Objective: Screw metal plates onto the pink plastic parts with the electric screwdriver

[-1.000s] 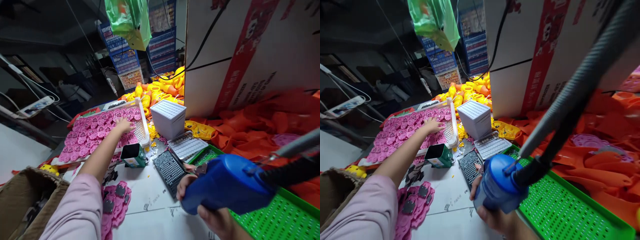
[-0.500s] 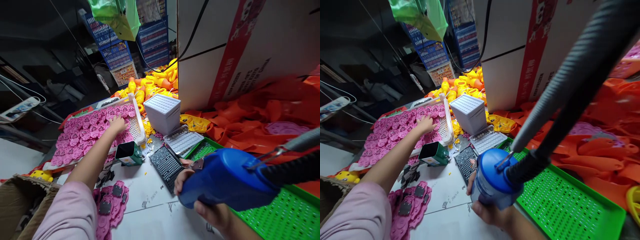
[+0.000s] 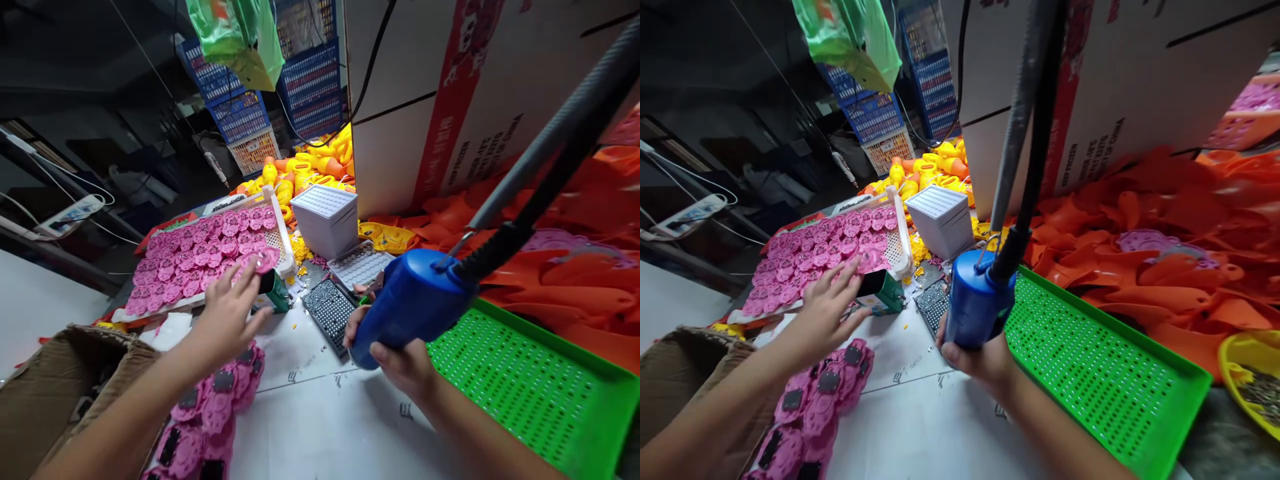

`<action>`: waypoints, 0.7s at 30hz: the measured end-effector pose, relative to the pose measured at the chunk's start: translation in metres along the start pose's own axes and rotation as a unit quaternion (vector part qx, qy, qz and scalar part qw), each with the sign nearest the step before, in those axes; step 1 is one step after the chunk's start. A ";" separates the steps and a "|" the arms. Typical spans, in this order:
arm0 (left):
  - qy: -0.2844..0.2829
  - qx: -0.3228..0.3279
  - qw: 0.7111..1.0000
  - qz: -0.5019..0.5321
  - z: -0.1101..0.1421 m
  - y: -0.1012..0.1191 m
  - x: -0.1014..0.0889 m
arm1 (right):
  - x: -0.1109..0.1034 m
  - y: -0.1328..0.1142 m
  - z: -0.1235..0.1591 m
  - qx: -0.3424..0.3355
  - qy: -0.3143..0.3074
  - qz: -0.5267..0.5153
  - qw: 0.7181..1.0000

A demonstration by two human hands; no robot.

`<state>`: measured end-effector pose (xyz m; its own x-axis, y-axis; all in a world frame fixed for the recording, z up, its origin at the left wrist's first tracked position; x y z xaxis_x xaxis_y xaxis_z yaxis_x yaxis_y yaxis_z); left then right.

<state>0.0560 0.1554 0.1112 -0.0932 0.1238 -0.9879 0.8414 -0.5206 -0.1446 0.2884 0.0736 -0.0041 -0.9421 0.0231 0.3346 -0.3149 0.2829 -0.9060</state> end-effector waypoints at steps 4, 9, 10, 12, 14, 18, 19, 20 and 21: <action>0.010 0.116 0.993 -0.002 0.058 0.033 0.022 | 0.003 -0.004 0.000 0.003 0.015 -0.001 1.000; -0.195 0.128 0.971 0.044 0.088 0.069 0.051 | 0.005 -0.007 -0.003 0.011 0.039 0.001 0.999; -0.233 0.119 0.964 0.051 0.092 0.074 0.056 | 0.005 -0.008 -0.004 0.013 0.043 0.001 0.999; -0.278 0.101 0.954 0.061 0.096 0.080 0.064 | 0.006 -0.009 -0.006 0.013 0.052 -0.002 0.999; -0.287 0.094 0.951 0.068 0.099 0.083 0.070 | 0.006 -0.011 -0.007 0.009 0.061 -0.006 0.998; -0.268 0.114 0.953 0.088 0.099 0.080 0.079 | 0.007 -0.013 -0.007 0.000 0.069 -0.014 0.998; -0.260 0.124 0.953 0.095 0.099 0.078 0.082 | 0.007 -0.013 -0.007 -0.003 0.068 -0.015 0.998; -0.250 0.133 0.954 0.102 0.098 0.076 0.083 | 0.008 -0.013 -0.007 -0.005 0.067 -0.015 0.998; -0.238 0.140 0.955 0.111 0.098 0.075 0.084 | 0.008 -0.013 -0.007 -0.007 0.065 -0.015 0.998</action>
<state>0.0589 0.0444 0.0119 -0.2158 -0.3784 -0.9001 0.6997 -0.7029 0.1278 0.2854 0.0766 0.0123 -0.9090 0.1372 0.3936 -0.3409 0.2989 -0.8913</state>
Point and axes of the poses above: each hand's wrist, its own z-axis away from the middle knuckle, its own x-axis out of the palm, y = z × x, the point moved 1 cm from there along -z, towards the middle knuckle, and after that the axes turned 11 degrees about z, right-handed, at the moved point
